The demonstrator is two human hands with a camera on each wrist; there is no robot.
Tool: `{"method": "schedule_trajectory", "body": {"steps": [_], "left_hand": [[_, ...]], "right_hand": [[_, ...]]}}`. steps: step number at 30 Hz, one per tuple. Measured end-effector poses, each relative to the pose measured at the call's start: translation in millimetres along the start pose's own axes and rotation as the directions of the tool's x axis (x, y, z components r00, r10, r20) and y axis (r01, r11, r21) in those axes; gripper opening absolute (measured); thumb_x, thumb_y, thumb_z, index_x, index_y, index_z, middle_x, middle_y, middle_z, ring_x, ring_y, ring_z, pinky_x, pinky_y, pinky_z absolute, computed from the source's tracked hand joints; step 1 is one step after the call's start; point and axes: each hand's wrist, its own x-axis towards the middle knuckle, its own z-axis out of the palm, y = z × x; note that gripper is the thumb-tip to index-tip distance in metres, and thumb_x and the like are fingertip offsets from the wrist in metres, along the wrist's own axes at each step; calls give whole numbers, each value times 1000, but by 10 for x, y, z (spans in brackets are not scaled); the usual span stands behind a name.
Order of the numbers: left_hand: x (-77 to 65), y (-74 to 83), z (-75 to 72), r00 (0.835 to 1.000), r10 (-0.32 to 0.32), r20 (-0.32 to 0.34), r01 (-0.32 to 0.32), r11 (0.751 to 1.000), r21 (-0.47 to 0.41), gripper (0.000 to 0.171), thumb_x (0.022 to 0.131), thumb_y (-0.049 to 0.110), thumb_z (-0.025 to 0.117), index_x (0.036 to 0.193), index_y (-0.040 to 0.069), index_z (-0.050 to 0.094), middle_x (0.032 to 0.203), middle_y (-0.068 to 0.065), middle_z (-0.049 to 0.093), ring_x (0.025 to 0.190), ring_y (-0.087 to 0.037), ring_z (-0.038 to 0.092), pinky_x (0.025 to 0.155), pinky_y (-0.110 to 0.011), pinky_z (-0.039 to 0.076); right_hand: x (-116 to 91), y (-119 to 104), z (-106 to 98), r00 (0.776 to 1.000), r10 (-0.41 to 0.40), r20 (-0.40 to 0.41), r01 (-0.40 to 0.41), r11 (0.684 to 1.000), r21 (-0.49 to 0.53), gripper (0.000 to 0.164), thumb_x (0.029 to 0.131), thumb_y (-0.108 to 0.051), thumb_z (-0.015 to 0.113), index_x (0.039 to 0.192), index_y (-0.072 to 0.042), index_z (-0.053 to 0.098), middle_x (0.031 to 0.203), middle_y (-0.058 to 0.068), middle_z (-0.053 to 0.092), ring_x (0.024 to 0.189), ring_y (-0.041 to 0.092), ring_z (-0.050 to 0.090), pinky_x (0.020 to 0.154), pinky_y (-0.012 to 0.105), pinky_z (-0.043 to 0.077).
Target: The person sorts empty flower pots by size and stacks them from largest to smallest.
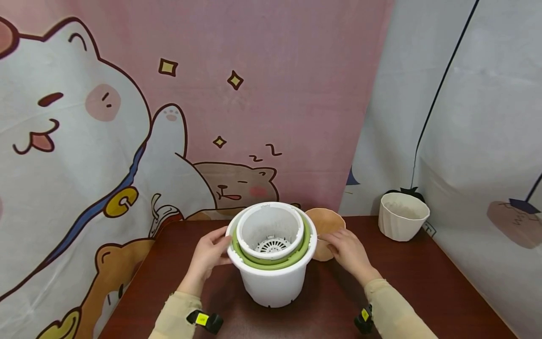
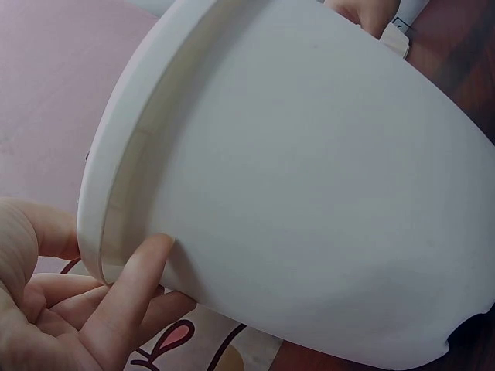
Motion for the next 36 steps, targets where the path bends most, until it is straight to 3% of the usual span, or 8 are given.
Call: {"method": "schedule_trajectory", "body": {"steps": [8, 18, 23, 30, 36], "left_hand": [[4, 1, -1, 1000, -2, -2, 2, 1000, 5, 40, 97, 7, 60, 136, -1, 57, 112, -21, 66, 78, -24, 69, 62, -43, 62], [3, 6, 1, 1000, -7, -5, 7, 1000, 9, 40, 97, 7, 60, 136, 0, 57, 112, -21, 66, 78, -24, 69, 61, -42, 62], [-1, 8, 0, 1000, -7, -4, 7, 1000, 9, 40, 97, 7, 61, 136, -1, 57, 112, -21, 66, 78, -24, 69, 62, -42, 62], [2, 3, -1, 1000, -6, -5, 6, 1000, 5, 40, 97, 7, 60, 136, -1, 57, 112, -21, 66, 78, -24, 69, 62, -43, 62], [7, -2, -3, 1000, -5, -5, 5, 1000, 0, 40, 97, 7, 60, 136, -1, 57, 111, -21, 66, 77, -24, 69, 61, -43, 62]], "right_hand": [[-50, 5, -9, 999, 36, 1, -36, 999, 15, 46, 72, 5, 83, 110, -18, 73, 97, 0, 72, 94, 24, 64, 103, 55, 44], [-183, 49, -88, 996, 70, -60, -68, 997, 27, 42, 74, 9, 78, 106, -17, 73, 92, -2, 72, 92, 23, 65, 101, 54, 45], [-213, 43, -187, 992, 101, -78, -98, 994, 48, 42, 72, 9, 79, 105, -16, 74, 93, -2, 73, 93, 22, 65, 101, 51, 44], [-144, 33, -385, 985, 59, -163, -52, 997, 52, 42, 67, 10, 82, 102, -13, 75, 83, -2, 71, 79, 20, 61, 94, 44, 47], [-53, 26, -581, 983, 60, -173, -53, 998, 46, 49, 64, 12, 84, 104, -14, 75, 85, -1, 71, 84, 23, 61, 97, 49, 45]]}}
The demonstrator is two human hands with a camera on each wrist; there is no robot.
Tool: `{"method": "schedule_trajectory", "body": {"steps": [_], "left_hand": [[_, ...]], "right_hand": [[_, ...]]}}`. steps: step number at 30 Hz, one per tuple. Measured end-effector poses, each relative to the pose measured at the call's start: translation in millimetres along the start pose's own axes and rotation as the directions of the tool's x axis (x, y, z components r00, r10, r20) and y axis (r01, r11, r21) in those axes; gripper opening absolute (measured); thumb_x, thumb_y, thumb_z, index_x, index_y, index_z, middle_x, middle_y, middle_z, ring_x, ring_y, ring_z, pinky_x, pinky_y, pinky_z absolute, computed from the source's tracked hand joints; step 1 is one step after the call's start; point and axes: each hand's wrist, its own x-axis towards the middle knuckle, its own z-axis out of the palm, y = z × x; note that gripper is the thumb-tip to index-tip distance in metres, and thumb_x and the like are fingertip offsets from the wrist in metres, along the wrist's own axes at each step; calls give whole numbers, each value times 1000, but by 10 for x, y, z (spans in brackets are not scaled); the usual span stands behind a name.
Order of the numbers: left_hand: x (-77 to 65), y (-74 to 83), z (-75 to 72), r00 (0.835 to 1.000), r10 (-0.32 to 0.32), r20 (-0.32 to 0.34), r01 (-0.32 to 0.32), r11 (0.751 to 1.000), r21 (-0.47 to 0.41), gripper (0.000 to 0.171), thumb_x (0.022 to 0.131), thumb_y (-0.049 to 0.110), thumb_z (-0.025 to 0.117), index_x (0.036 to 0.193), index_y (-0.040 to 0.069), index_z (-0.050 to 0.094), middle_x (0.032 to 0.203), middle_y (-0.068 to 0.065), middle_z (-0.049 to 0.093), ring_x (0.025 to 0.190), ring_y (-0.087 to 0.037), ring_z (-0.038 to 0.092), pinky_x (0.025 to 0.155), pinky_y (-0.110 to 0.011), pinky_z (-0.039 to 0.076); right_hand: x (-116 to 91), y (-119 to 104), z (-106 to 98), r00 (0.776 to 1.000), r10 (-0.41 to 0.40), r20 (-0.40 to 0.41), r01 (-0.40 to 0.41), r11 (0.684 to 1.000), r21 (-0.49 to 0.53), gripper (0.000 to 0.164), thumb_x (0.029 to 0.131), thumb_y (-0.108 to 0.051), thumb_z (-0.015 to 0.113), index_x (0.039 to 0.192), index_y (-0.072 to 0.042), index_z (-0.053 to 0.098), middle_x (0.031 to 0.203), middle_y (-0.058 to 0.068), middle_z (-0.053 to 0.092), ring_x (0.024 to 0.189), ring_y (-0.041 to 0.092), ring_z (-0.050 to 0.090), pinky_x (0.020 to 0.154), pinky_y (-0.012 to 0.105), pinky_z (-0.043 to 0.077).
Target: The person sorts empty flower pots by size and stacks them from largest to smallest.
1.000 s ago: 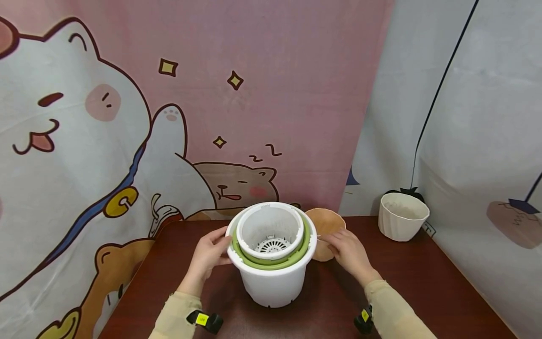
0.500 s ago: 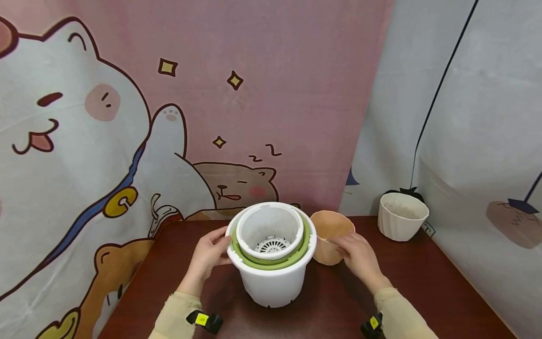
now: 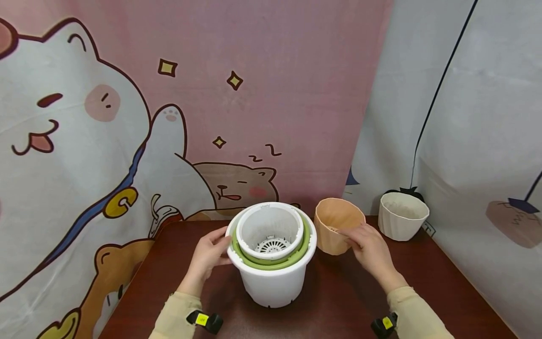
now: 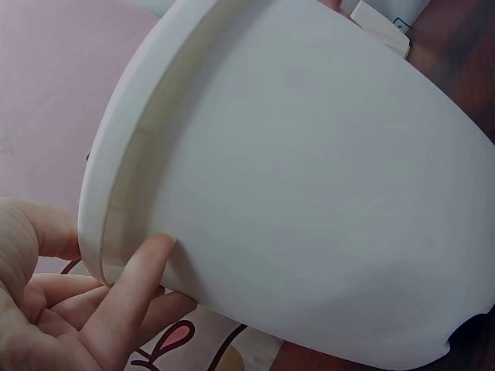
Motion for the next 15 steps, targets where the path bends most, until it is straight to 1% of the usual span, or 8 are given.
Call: {"method": "schedule_trajectory", "body": {"steps": [7, 11, 15], "left_hand": [[4, 2, 0, 1000, -7, -5, 7, 1000, 0, 40, 97, 7, 60, 136, 0, 57, 113, -21, 66, 78, -24, 69, 61, -42, 62], [-2, 2, -3, 1000, -5, -4, 5, 1000, -4, 40, 97, 7, 60, 136, -1, 57, 112, -22, 66, 77, -24, 69, 61, -42, 62], [-3, 5, -3, 1000, -3, -4, 3, 1000, -4, 41, 97, 7, 60, 137, -1, 56, 111, -22, 66, 77, -24, 69, 61, -43, 62]], "right_hand": [[168, -16, -179, 999, -39, -35, 39, 999, -2, 48, 64, 14, 81, 103, -13, 74, 86, 3, 71, 85, 26, 62, 100, 52, 43], [266, -31, -273, 997, -63, -54, 63, 998, 4, 48, 66, 15, 79, 104, -13, 74, 88, 5, 72, 87, 28, 62, 104, 51, 41], [363, -75, -361, 993, -83, -87, 85, 996, 12, 50, 65, 18, 78, 104, -13, 74, 87, 5, 71, 84, 27, 61, 104, 52, 42]]}}
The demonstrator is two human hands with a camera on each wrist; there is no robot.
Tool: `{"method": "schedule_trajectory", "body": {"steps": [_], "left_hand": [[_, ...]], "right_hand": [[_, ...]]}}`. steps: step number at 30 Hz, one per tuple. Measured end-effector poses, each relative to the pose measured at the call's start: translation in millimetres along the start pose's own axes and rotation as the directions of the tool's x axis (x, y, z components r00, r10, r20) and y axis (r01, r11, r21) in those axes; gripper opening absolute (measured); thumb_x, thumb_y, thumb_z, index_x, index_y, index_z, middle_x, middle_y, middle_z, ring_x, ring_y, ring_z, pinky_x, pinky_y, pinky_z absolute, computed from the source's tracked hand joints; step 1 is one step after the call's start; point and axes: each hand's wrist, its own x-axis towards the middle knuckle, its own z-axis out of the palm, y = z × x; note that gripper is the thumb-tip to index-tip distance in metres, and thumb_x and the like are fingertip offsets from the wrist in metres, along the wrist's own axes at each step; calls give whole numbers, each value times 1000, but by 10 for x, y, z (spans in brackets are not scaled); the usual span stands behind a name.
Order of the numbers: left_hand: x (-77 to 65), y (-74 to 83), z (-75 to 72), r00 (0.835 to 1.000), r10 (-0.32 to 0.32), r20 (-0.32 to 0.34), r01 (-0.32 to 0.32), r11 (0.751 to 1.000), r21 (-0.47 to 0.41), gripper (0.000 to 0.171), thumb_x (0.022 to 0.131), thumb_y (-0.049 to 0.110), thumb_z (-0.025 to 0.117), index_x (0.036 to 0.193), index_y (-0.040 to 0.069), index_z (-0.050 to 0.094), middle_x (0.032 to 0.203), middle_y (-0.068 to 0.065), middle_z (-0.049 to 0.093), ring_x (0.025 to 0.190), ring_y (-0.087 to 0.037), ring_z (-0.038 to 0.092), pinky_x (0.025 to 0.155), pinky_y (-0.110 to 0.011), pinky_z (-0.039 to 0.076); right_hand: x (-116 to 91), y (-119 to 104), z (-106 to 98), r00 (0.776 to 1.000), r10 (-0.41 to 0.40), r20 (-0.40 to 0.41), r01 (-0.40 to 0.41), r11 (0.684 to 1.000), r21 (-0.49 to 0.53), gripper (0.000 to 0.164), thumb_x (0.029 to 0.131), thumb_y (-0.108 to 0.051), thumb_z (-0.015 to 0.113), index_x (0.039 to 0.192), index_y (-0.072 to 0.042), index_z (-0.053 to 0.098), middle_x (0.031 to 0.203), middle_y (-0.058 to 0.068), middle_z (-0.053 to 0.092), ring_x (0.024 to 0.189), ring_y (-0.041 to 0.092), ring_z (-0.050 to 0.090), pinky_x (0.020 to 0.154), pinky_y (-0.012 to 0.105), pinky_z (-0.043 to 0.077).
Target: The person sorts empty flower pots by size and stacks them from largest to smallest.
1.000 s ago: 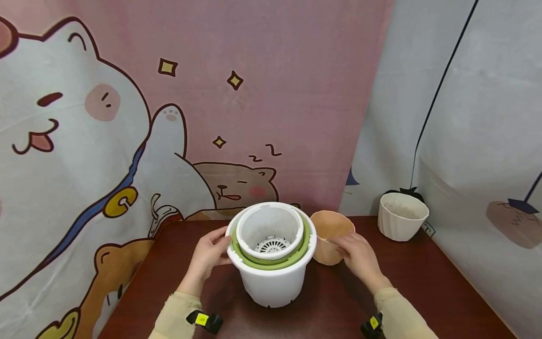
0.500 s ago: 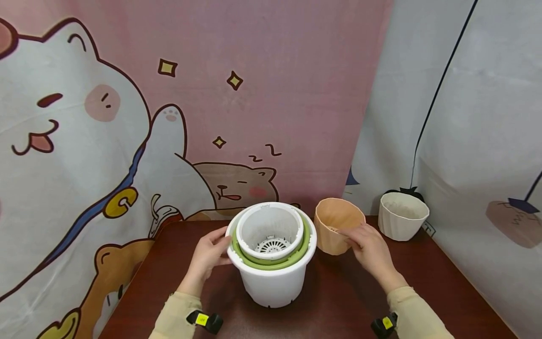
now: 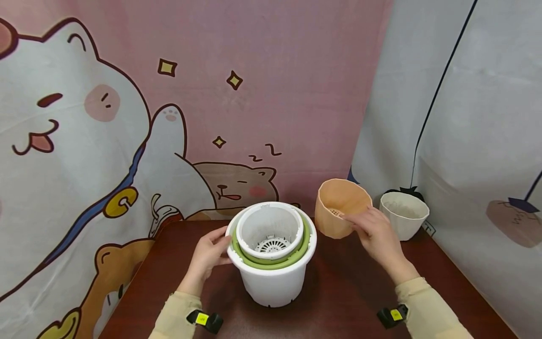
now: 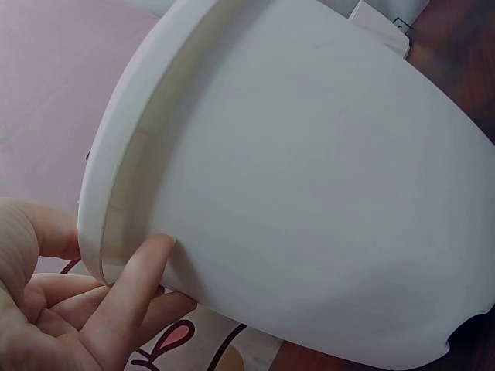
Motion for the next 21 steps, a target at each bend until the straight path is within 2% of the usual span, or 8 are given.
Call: {"method": "schedule_trajectory", "body": {"steps": [13, 21], "left_hand": [[0, 5, -1, 1000, 0, 5, 0, 1000, 2, 41, 97, 7, 60, 137, -1, 56, 113, -22, 66, 77, -24, 69, 61, -43, 62], [-2, -1, -1, 1000, 7, 11, -7, 1000, 6, 42, 97, 7, 61, 137, -2, 55, 114, -23, 65, 77, -24, 69, 61, -43, 62]], "right_hand": [[289, -127, -160, 996, -63, -55, 65, 998, 27, 40, 72, 13, 75, 104, -11, 75, 88, 8, 72, 85, 29, 60, 110, 50, 38], [518, -261, -210, 980, -130, -149, 140, 988, 58, 40, 72, 16, 73, 102, -10, 77, 88, 8, 72, 83, 30, 61, 105, 53, 41]]}}
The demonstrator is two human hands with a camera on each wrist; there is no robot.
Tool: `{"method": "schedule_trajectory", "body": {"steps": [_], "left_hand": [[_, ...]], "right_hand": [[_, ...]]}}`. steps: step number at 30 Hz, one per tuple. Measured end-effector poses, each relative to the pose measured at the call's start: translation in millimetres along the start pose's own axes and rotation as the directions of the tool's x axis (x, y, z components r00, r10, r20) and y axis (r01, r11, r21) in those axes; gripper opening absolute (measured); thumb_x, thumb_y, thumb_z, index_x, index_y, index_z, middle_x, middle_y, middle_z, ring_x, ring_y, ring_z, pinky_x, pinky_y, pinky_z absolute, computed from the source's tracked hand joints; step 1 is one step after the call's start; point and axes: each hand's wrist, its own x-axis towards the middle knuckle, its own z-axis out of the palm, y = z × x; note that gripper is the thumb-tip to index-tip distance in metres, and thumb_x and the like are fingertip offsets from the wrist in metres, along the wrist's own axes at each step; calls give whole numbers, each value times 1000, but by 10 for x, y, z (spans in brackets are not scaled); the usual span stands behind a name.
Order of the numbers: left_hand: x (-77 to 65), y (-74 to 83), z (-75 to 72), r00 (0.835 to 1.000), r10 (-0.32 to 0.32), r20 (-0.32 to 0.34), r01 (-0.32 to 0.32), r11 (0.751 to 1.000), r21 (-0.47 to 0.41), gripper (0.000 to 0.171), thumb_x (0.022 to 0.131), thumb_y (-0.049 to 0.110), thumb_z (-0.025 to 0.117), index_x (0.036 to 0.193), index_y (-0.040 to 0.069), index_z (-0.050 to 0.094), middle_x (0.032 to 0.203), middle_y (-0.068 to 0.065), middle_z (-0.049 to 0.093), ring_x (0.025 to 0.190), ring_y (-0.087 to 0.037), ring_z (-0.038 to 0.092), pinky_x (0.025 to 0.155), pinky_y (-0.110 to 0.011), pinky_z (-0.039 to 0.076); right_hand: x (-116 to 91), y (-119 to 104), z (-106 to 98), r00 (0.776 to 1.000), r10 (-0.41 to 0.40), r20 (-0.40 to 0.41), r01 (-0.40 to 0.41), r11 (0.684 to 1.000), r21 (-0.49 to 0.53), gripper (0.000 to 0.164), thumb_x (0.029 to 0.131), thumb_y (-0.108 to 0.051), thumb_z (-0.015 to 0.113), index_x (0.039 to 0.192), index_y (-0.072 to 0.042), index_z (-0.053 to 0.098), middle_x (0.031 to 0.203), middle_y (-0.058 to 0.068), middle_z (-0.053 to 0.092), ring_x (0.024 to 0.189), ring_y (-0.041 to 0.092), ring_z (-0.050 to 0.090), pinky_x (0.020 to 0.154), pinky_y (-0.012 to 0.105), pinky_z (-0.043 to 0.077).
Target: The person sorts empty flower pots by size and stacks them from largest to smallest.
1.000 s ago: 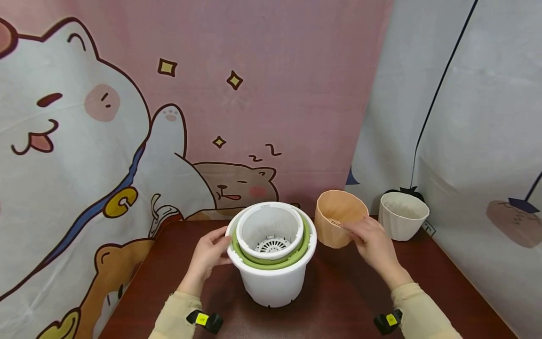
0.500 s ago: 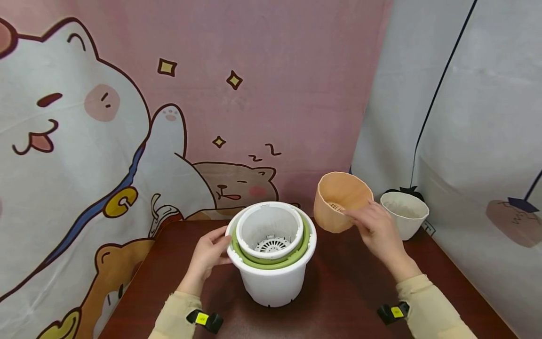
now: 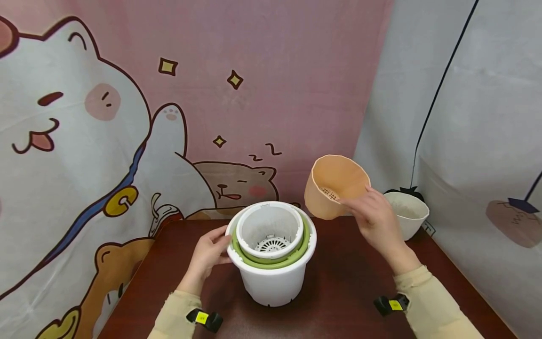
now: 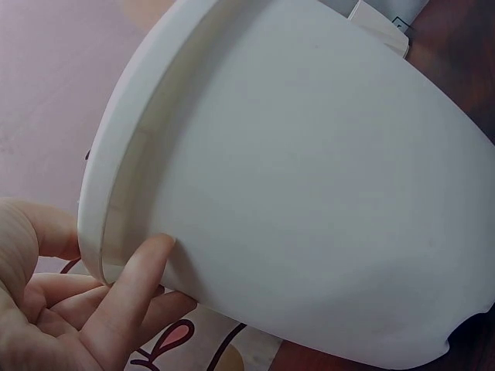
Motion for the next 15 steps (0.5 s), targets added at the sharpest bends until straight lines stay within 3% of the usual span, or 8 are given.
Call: {"method": "schedule_trajectory", "body": {"steps": [9, 15], "left_hand": [[0, 7, 1, 1000, -9, -1, 9, 1000, 3, 42, 97, 8, 61, 137, -1, 56, 113, -21, 66, 76, -23, 69, 62, -42, 62], [-2, 11, -3, 1000, -9, 1, 9, 1000, -3, 42, 97, 8, 61, 138, -1, 55, 113, -22, 66, 76, -23, 69, 61, -42, 62]], "right_hand": [[276, -201, 3, 999, -40, -25, 42, 997, 61, 46, 67, 20, 77, 101, -10, 77, 94, 6, 74, 89, 30, 65, 105, 52, 43], [415, -325, 57, 997, -74, -8, 75, 988, 135, 52, 69, 28, 63, 103, -9, 76, 95, 4, 73, 90, 32, 65, 105, 54, 42]]}}
